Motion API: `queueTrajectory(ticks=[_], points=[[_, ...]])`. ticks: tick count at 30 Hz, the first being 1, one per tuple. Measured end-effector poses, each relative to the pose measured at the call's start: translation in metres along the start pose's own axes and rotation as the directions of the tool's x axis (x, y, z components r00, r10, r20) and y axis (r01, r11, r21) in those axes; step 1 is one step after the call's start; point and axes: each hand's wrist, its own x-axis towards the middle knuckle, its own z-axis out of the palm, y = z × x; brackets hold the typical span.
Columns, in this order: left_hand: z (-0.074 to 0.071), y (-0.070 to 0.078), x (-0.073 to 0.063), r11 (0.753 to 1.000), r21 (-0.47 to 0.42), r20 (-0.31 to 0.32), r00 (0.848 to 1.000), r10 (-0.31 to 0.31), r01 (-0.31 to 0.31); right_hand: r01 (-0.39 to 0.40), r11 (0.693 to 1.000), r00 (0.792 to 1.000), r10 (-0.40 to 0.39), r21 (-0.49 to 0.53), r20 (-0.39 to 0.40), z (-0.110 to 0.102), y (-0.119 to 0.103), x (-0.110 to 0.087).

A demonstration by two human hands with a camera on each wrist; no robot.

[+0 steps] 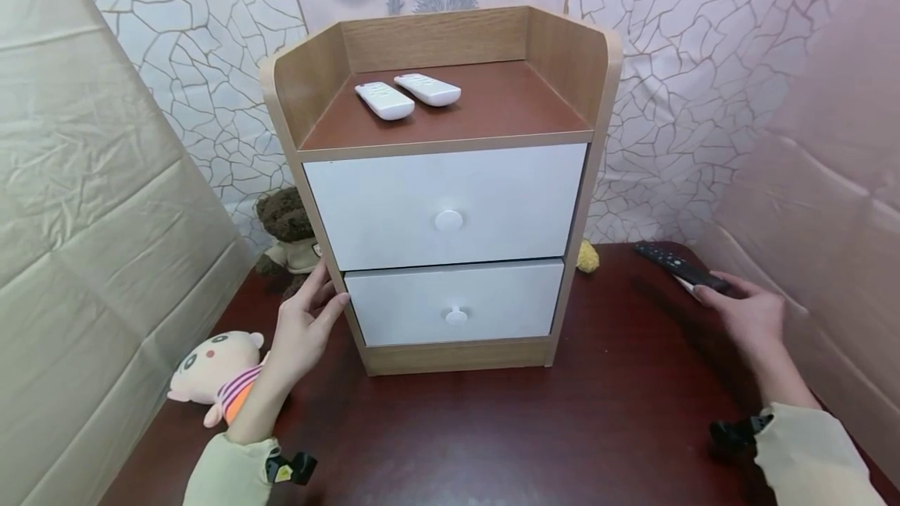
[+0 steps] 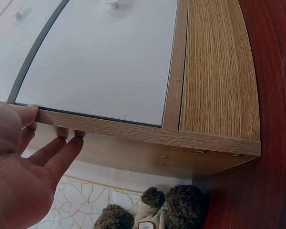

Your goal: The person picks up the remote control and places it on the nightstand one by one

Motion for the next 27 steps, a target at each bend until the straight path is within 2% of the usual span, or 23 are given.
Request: queueTrajectory(ticks=[7,12,16,18,21,23,26,27], points=[[-0.001,0.000,0.000,1.000,-0.014,0.006,1.000,0.007,-0.007,0.121,0.979,0.992,-0.124,0.165,0.007,-0.001,-0.040,-0.009],[-0.001,0.001,0.000,1.000,-0.015,0.015,1.000,0.002,-0.002,0.143,0.973,0.989,-0.148,0.184,0.013,-0.004,-0.065,-0.018],[-0.002,0.003,0.000,1.000,-0.021,0.019,1.000,-0.007,0.007,0.160,0.968,0.987,-0.160,0.195,-0.013,-0.005,-0.081,-0.025],[-0.001,0.003,0.000,1.000,-0.020,0.018,1.000,-0.008,0.009,0.179,0.956,0.984,-0.178,0.233,-0.024,-0.006,-0.088,-0.028],[-0.001,0.003,0.000,1.000,-0.018,0.015,1.000,-0.006,0.006,0.203,0.925,0.979,-0.203,0.323,-0.035,-0.006,-0.098,-0.034],[-0.001,0.003,0.000,1.000,-0.019,0.013,1.000,-0.004,0.004,0.211,0.887,0.976,-0.215,0.410,-0.037,-0.007,-0.105,-0.038],[-0.001,0.002,0.000,1.000,-0.023,0.012,1.000,-0.002,0.002,0.216,0.802,0.972,-0.231,0.556,-0.044,-0.008,-0.116,-0.044],[-0.001,0.002,0.000,1.000,-0.025,0.012,1.000,-0.002,0.002,0.224,0.783,0.970,-0.235,0.581,-0.058,-0.008,-0.120,-0.046]])
